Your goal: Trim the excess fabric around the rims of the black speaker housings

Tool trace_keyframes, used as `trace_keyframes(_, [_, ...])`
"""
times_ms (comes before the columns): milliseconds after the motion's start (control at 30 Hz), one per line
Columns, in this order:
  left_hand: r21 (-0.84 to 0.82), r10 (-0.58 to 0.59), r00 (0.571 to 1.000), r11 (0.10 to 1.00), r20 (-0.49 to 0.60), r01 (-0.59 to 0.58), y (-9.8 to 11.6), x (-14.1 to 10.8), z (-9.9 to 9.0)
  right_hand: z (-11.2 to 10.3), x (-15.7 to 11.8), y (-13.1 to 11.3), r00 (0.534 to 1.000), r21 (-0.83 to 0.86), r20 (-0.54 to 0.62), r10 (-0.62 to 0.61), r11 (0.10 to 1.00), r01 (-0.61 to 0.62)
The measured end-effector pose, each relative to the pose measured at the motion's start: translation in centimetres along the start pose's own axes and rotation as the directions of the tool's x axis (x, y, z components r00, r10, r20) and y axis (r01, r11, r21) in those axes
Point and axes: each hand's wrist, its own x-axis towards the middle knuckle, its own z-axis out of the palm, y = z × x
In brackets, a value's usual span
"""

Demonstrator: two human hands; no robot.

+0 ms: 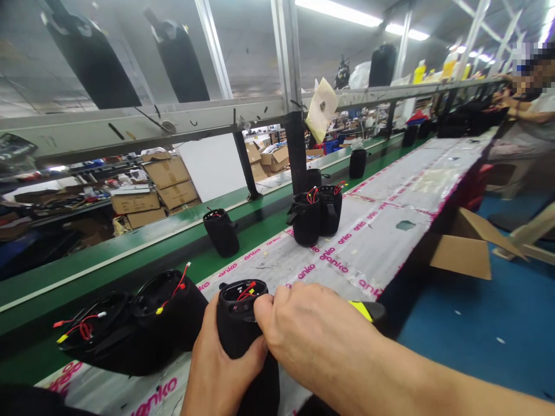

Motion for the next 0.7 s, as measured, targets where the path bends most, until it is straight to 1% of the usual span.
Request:
trace_keyframes(100, [-0.014, -0.036, 0.999, 0.999, -0.016, 0.036, 0.0, -0.1, 0.0, 0.4, -0.3, 0.1, 1.0, 0.065, 0.01, 0.006, 0.998, -0.007])
trace_keyframes(200, [-0.077, -0.04, 0.999, 0.996, 0.012, 0.041, -0.1, 0.1, -0.3, 1.5, -0.7, 0.0, 0.999, 0.141, -0.008, 0.042, 0.989, -0.04])
trace_keyframes(267, [-0.129, -0.035, 0.999, 0.991, 0.036, 0.039, -0.1, 0.2, -0.7, 2.3, -1.0, -0.2, 0.996, 0.219, -0.023, 0.089, 0.972, -0.082])
trace_keyframes(333, [-0.186, -0.021, 0.997, 0.982, 0.08, 0.036, 0.0, 0.4, -1.0, 2.8, -1.4, -0.4, 0.988, 0.361, 0.003, 0.153, 0.921, -0.144])
trace_keyframes(367, [-0.231, -0.019, 0.993, 0.972, 0.115, 0.045, -0.1, 0.4, -1.2, 2.9, -1.6, -0.5, 0.982, 0.45, 0.023, 0.187, 0.875, -0.177])
trace_keyframes(433, [-0.353, -0.029, 0.978, 0.93, 0.206, 0.101, -0.3, 0.5, -1.6, 2.8, -2.1, -0.6, 0.963, 0.624, 0.022, 0.268, 0.749, -0.223])
trace_keyframes(467, [-0.408, -0.034, 0.969, 0.903, 0.246, 0.136, -0.5, 0.6, -1.7, 2.7, -2.3, -0.6, 0.947, 0.693, -0.004, 0.32, 0.684, -0.228])
trace_keyframes(533, [-0.479, -0.045, 0.954, 0.857, 0.298, 0.19, -1.0, 0.6, -1.8, 2.6, -2.6, -0.5, 0.894, 0.796, -0.032, 0.447, 0.553, -0.248])
trace_keyframes(567, [-0.494, -0.043, 0.951, 0.847, 0.307, 0.198, -1.1, 0.6, -1.7, 2.7, -2.7, -0.3, 0.859, 0.84, -0.007, 0.513, 0.469, -0.273])
trace_keyframes(600, [-0.502, -0.036, 0.952, 0.843, 0.304, 0.192, -1.2, 0.5, -1.6, 3.0, -2.6, -0.1, 0.813, 0.882, 0.06, 0.579, 0.35, -0.315])
trace_keyframes(633, [-0.507, -0.029, 0.956, 0.843, 0.291, 0.18, -1.3, 0.4, -1.5, 3.6, -2.5, 0.1, 0.751, 0.914, 0.164, 0.639, 0.189, -0.36])
trace_keyframes(667, [-0.506, -0.025, 0.963, 0.847, 0.267, 0.162, -1.3, 0.2, -1.3, 4.3, -2.3, 0.3, 0.673, 0.921, 0.293, 0.679, -0.013, -0.388])
trace_keyframes(700, [-0.485, -0.027, 0.973, 0.863, 0.229, 0.138, -1.2, 0.0, -1.2, 5.1, -2.0, 0.5, 0.59, 0.895, 0.429, 0.685, -0.233, -0.38])
